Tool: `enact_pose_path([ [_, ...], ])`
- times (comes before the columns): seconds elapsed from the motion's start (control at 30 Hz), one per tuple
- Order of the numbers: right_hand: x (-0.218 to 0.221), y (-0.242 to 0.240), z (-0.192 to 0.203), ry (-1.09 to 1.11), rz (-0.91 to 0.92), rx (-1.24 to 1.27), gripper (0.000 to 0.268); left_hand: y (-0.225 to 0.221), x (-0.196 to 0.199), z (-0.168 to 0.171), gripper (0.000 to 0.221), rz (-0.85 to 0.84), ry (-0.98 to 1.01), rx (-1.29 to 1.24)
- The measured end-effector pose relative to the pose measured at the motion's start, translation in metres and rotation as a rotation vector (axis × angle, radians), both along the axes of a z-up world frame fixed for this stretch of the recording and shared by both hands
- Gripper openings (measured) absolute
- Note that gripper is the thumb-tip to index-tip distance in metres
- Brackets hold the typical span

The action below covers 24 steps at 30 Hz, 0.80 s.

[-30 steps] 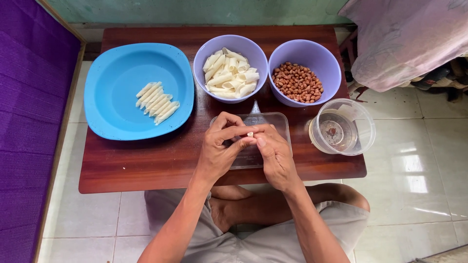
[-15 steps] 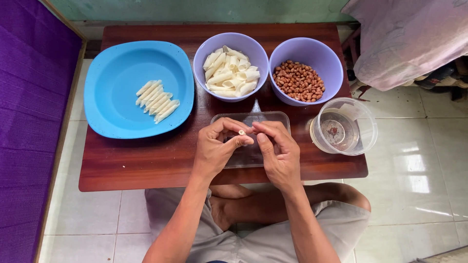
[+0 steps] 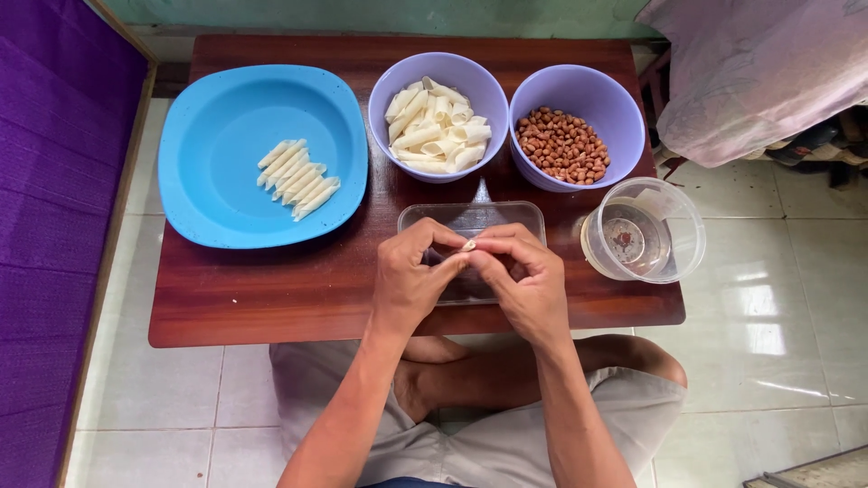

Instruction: A person manually wraps individual peanuts in small white dough strips or wrappers to prepare snacks.

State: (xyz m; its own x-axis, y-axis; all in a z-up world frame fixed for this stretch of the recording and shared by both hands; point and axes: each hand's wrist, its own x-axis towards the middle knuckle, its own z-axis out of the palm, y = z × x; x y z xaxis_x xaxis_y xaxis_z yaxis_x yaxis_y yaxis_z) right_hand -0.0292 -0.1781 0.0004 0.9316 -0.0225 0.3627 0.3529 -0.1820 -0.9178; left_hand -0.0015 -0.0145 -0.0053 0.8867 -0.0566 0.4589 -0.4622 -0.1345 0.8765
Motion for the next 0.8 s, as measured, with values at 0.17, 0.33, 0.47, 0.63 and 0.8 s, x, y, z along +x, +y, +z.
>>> enact_pose_path([
  [0.17, 0.002, 0.002, 0.005, 0.103, 0.030, 0.049, 0.011, -0.001, -0.001, 0.003, 0.012, 0.007, -0.113, 0.062],
  [0.33, 0.004, -0.004, 0.001, 0.159, 0.026, 0.075, 0.010, 0.003, -0.005, 0.006, 0.014, -0.013, -0.125, 0.086],
  [0.47, 0.004, -0.009, -0.002, 0.171, 0.093, 0.120, 0.012, 0.010, -0.009, 0.006, 0.014, -0.046, -0.134, 0.056],
  [0.63, 0.005, -0.013, -0.005, 0.230, 0.169, 0.153, 0.012, 0.019, -0.013, 0.003, 0.013, -0.075, -0.129, 0.020],
  [0.8, 0.004, -0.005, 0.007, 0.301, 0.211, 0.168, 0.012, 0.035, -0.017, 0.006, 0.015, -0.061, -0.144, -0.012],
])
